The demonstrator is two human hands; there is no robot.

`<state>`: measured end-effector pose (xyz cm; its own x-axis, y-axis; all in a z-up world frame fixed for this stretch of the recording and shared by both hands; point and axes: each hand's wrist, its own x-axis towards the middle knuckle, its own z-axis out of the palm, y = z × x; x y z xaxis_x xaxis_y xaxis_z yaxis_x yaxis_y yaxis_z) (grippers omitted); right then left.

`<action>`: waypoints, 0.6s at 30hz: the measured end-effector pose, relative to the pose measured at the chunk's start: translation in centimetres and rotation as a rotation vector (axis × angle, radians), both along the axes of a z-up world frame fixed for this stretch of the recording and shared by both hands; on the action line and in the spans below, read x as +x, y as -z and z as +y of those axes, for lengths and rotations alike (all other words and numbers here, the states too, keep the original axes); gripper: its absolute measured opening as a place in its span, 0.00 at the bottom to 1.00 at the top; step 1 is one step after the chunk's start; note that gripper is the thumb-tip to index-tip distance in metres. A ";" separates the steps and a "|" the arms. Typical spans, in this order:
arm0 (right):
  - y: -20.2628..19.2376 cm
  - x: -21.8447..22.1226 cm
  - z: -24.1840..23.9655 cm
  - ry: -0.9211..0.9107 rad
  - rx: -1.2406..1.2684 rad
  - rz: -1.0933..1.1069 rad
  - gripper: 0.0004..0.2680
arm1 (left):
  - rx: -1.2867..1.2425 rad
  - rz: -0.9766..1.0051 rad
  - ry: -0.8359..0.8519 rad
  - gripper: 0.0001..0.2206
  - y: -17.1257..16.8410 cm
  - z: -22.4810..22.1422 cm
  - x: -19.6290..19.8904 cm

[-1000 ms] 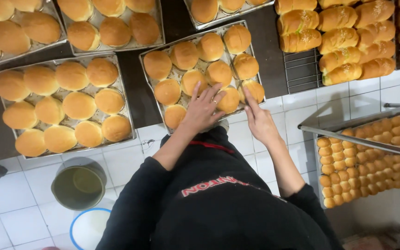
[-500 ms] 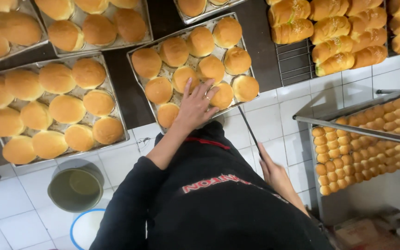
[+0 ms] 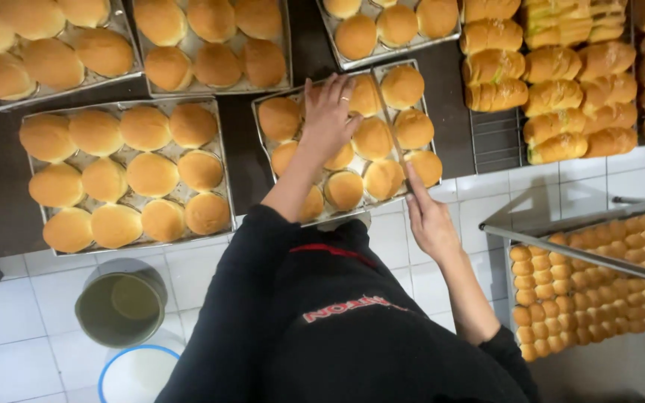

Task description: Slicing rows of baked buns in trays using a long knife

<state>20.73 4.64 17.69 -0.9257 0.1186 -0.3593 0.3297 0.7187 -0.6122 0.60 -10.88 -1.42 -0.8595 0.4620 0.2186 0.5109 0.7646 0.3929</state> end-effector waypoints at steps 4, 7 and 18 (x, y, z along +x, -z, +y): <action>-0.1 -0.4 -1.1 -0.010 0.031 -0.063 0.21 | -0.032 -0.196 -0.034 0.35 3.0 0.7 -0.6; 0.4 -0.9 -1.0 -0.002 0.046 -0.102 0.22 | -0.037 -0.122 -0.054 0.33 4.6 0.9 -0.4; -3.9 -2.0 -2.5 -0.057 0.131 -0.290 0.22 | 0.003 0.087 -0.173 0.27 6.2 1.5 -0.3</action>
<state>18.72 2.17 21.58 -0.7936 0.1327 -0.5937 0.4339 0.8075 -0.3996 0.29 -9.37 -7.60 -0.9037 0.3083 0.2971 0.4044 0.8427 0.3554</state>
